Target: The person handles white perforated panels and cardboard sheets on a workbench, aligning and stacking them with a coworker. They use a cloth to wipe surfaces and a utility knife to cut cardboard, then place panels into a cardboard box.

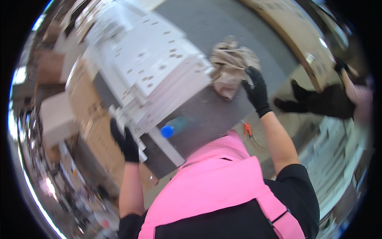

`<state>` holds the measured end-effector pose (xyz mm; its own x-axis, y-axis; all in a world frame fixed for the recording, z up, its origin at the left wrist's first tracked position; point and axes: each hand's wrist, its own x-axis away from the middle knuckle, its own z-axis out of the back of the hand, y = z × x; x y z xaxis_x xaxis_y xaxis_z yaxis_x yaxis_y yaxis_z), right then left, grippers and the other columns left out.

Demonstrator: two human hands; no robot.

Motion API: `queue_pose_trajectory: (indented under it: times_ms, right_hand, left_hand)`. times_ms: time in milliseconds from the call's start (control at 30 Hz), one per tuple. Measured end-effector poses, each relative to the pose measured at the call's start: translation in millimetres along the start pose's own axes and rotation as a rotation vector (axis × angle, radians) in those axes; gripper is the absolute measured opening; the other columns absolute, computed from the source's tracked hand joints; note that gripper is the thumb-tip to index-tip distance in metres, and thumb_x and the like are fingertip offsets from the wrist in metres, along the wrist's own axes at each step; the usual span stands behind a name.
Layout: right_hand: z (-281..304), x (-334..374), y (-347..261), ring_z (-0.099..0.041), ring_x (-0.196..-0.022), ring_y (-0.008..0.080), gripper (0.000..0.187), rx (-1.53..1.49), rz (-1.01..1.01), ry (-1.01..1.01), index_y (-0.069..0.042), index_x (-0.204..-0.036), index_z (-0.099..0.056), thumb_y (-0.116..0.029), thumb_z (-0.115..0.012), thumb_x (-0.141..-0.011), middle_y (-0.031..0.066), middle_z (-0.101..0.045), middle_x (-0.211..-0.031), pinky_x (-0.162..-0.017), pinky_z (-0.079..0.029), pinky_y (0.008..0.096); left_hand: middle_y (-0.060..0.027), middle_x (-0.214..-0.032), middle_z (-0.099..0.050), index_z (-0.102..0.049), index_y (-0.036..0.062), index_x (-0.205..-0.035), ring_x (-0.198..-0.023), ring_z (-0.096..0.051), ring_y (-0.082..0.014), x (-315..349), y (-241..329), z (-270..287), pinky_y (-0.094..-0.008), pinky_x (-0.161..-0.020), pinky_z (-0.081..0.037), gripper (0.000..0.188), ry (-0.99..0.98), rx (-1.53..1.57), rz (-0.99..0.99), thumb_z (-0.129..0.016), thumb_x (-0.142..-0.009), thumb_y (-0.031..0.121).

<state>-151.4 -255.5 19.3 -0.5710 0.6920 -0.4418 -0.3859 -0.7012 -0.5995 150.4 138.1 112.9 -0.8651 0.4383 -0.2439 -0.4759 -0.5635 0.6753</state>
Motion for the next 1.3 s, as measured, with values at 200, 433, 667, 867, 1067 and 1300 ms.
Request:
queue_pose_trajectory:
  times_ms: [200,433,667,867,1067,1300]
  right_hand:
    - [86,251,34,-0.061,-0.104,0.0343,0.027,0.328,-0.431,-0.211,-0.004,-0.108,-0.064,-0.02,-0.057,-0.088,0.0201,-0.064,-0.11,-0.088,-0.049,0.0418]
    - [186,527,-10,-0.06,-0.11,0.0388,0.037,0.428,-1.602,-0.758,-0.004,-0.107,-0.07,-0.023,-0.056,-0.079,0.0249,-0.063,-0.116,-0.095,-0.048,0.043]
    - [131,505,8,-0.067,-0.096,0.034,0.048,-0.206,-1.586,-0.254,-0.004,-0.117,-0.064,-0.031,-0.063,-0.078,0.0204,-0.069,-0.104,-0.085,-0.052,0.0407]
    - [111,421,41,-0.068,-0.086,0.0307,0.041,-0.299,-0.966,-0.253,-0.002,-0.117,-0.063,-0.026,-0.062,-0.085,0.0213,-0.068,-0.096,-0.077,-0.053,0.038]
    - [166,488,83,-0.065,-0.102,0.0331,0.042,-0.19,-0.913,-0.345,-0.003,-0.117,-0.065,-0.029,-0.064,-0.084,0.0195,-0.067,-0.112,-0.089,-0.05,0.0391]
    - [219,609,89,-0.067,-0.088,0.0168,0.027,-0.885,-1.414,0.371,-0.002,-0.114,-0.064,-0.015,-0.063,-0.09,0.0093,-0.068,-0.1,-0.078,-0.052,0.0281]
  left_hand:
    - [-0.0256,-0.151,-0.029,-0.037,0.0038,-0.146,-0.139,-0.031,-0.0437,103,65,-6,-0.0558,-0.111,-0.027,0.053,-0.291,0.006,-0.566,-0.045,-0.101,0.031]
    - [-0.0238,-0.151,-0.03,-0.036,-0.0006,-0.143,-0.14,-0.03,-0.0396,73,154,-70,-0.0524,-0.113,-0.024,0.052,-0.359,0.114,-0.822,-0.043,-0.102,0.029]
    - [-0.0289,-0.145,-0.036,-0.046,0.0002,-0.136,-0.136,-0.033,-0.0459,134,198,-88,-0.0557,-0.109,-0.027,0.051,-0.558,0.262,-0.924,-0.053,-0.096,0.031]
    - [-0.0255,-0.139,-0.044,-0.05,0.0004,-0.132,-0.129,-0.041,-0.0427,224,219,-110,-0.0506,-0.105,-0.036,0.049,-0.742,0.317,-0.891,-0.062,-0.087,0.015]
    - [-0.0188,-0.122,-0.062,-0.058,0.0007,-0.124,-0.114,-0.058,-0.035,340,218,-158,-0.0411,-0.099,-0.044,0.037,-1.049,0.375,-0.568,-0.061,-0.089,0.013]
    - [-0.0143,-0.125,-0.063,-0.057,0.007,-0.129,-0.116,-0.059,-0.0294,429,192,-284,-0.0379,-0.1,-0.045,0.036,-1.593,0.012,-0.721,-0.05,-0.097,0.022]
